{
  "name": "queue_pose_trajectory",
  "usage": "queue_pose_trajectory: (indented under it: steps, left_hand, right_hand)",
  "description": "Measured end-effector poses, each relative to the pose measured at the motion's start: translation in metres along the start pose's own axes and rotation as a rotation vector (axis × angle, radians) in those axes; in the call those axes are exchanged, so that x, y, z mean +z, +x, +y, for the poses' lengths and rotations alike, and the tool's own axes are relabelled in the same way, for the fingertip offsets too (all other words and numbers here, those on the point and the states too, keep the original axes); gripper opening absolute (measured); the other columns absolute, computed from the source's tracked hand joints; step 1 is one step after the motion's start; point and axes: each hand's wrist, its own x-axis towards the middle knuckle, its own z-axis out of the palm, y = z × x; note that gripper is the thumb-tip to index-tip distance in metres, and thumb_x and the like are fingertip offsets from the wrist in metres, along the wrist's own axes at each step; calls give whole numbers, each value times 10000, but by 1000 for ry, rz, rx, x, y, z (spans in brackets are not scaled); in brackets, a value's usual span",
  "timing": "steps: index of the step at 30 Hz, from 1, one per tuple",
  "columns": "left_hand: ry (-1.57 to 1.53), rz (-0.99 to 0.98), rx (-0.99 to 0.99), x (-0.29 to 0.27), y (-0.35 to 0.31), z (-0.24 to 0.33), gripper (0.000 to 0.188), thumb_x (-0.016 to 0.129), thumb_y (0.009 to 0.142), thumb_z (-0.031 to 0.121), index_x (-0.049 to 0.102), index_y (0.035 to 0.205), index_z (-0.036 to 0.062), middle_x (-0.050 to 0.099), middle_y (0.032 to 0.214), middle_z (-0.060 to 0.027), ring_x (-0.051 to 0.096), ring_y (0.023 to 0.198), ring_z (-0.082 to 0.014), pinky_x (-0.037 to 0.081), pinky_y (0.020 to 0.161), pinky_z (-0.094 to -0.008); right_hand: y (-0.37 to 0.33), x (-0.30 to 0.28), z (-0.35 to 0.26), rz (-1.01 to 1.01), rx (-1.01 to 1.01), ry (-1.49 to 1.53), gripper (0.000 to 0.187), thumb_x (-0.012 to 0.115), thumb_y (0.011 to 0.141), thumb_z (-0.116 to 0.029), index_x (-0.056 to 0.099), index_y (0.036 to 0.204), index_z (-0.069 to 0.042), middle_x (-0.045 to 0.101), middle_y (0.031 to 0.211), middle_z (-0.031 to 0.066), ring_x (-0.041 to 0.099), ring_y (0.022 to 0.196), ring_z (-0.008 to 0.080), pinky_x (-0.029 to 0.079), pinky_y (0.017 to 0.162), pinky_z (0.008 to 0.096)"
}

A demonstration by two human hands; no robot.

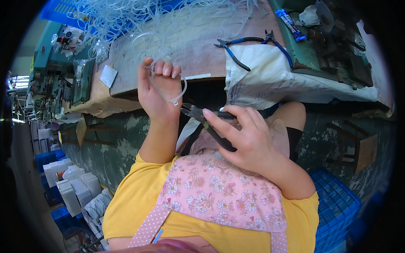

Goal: The person repeatedly picks up short lengths of clear plastic tubing from a workbench and trims them with pliers. The person holds the tubing with one hand and uses the pliers in the other hand to cut off small pieces, then places the trimmed tubing back on the table. Another person is visible in the background working at a separate station.

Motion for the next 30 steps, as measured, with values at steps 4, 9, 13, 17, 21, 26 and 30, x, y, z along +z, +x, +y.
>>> queue_pose_trajectory:
  steps: [4, 9, 13, 17, 21, 26, 30]
  left_hand:
    - [6, -17, 71, 7, -13, 1, 230, 368, 1004, 285, 501, 1014, 97, 404, 763, -19, 405, 731, -156, 352, 703, -309]
    - [21, -64, 133, 9, -18, 0, 248, 365, 1007, 317, 501, 1004, 109, 407, 766, -14, 405, 733, -156, 355, 705, -310]
    - [48, -123, 7, 10, -16, 3, 322, 346, 1008, 380, 494, 1057, 98, 446, 778, -31, 460, 763, -176, 400, 745, -333]
    - [318, -187, -490, 3, -16, 10, 551, 271, 993, 504, 422, 1278, 58, 560, 900, -104, 570, 910, -256, 468, 843, -388]
    - [941, -337, -313, -20, -23, 5, 1009, 278, 833, 768, 109, 1466, 1, 532, 1173, -232, 511, 1150, -338, 408, 967, -423]
    - [1694, -687, 1046, -42, -28, -14, 998, 634, 803, 482, 52, 1481, 39, 191, 1450, -295, 419, 1183, -418, 363, 971, -478]
    - [948, -435, 535, -28, -34, -17, 751, 550, 857, 236, 164, 1475, 58, 346, 1358, -234, 508, 915, -241, 451, 722, -354]
  right_hand:
    - [2, -1, -6, -40, -49, -62, 717, 727, 588, -106, 566, 1282, -192, 513, 1076, 126, 525, 833, 282, 447, 724, 387]
    - [-1, -2, -10, -62, -41, -108, 727, 731, 583, -115, 564, 1286, -200, 501, 1080, 129, 518, 863, 297, 438, 741, 394]
    - [-1, -2, -7, -61, -67, -114, 735, 739, 578, -123, 563, 1287, -200, 503, 1079, 122, 519, 868, 292, 435, 741, 389]
    - [6, -6, 5, -59, -207, -97, 760, 755, 567, -135, 556, 1297, -206, 520, 1033, 113, 523, 843, 286, 438, 723, 382]
    - [6, -19, 10, -136, -65, 335, 731, 748, 615, -120, 539, 1316, -146, 542, 1004, 109, 551, 834, 219, 448, 683, 314]
    - [-1, -25, 11, -307, 304, 1557, 828, 704, 699, -121, 327, 1429, -15, 548, 1085, 109, 574, 842, 151, 448, 677, 255]
    - [-1, -17, 12, -160, 357, 1567, 909, 720, 697, -167, 241, 1461, -49, 518, 1202, 180, 564, 924, 205, 457, 730, 285]
